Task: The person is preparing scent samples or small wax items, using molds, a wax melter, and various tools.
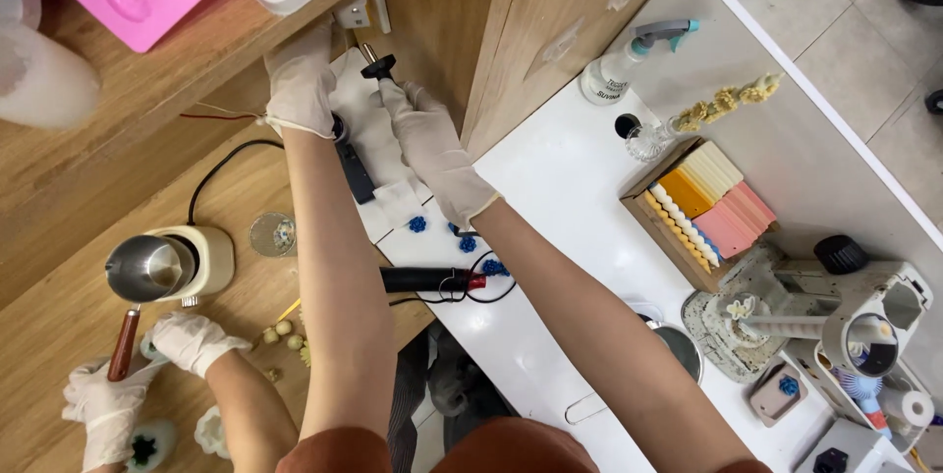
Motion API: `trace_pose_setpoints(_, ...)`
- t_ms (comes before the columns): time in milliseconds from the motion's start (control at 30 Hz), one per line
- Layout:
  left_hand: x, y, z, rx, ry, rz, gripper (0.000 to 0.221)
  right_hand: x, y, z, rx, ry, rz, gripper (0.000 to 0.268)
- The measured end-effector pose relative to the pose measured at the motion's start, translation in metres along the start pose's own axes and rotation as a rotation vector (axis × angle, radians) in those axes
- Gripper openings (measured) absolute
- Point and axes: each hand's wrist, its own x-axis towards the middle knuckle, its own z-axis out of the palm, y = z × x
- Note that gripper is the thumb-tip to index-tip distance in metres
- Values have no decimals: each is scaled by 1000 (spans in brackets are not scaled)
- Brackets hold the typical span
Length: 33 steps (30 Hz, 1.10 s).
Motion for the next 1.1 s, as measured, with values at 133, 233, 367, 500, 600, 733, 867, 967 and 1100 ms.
trace_pose_setpoints(133,42,-46,19,332,10,289,45,49,22,4,156,31,1,34)
trace_pose_setpoints(233,31,-37,9,366,-26,274,46,69,23,14,249,-47,50,33)
trace_pose_setpoints(367,6,-25,-9,436,-105,237,48,80,24,26,367,-91,36,34)
trace_pose_setpoints(500,3,-34,-7,652,-182,232,45,71,16,40,456,-35,40,33)
trace_pose_setpoints(600,-7,-41,-13,621,-104,252,44,64,3,52,472,26,115,32)
trace_pose_setpoints(733,-25,-56,-29,561,49,279,41,68,8,49,525,-11,81,34)
trace_pose_setpoints(867,-41,-65,-38,488,197,324,38,89,7,47,462,49,49,39)
trace_pose_setpoints(967,-57,-68,-42,422,296,363,37,98,5,48,431,61,46,40)
trace_pose_setpoints(1100,-74,-64,-42,327,397,445,34,179,67,68,-389,19,-336,23)
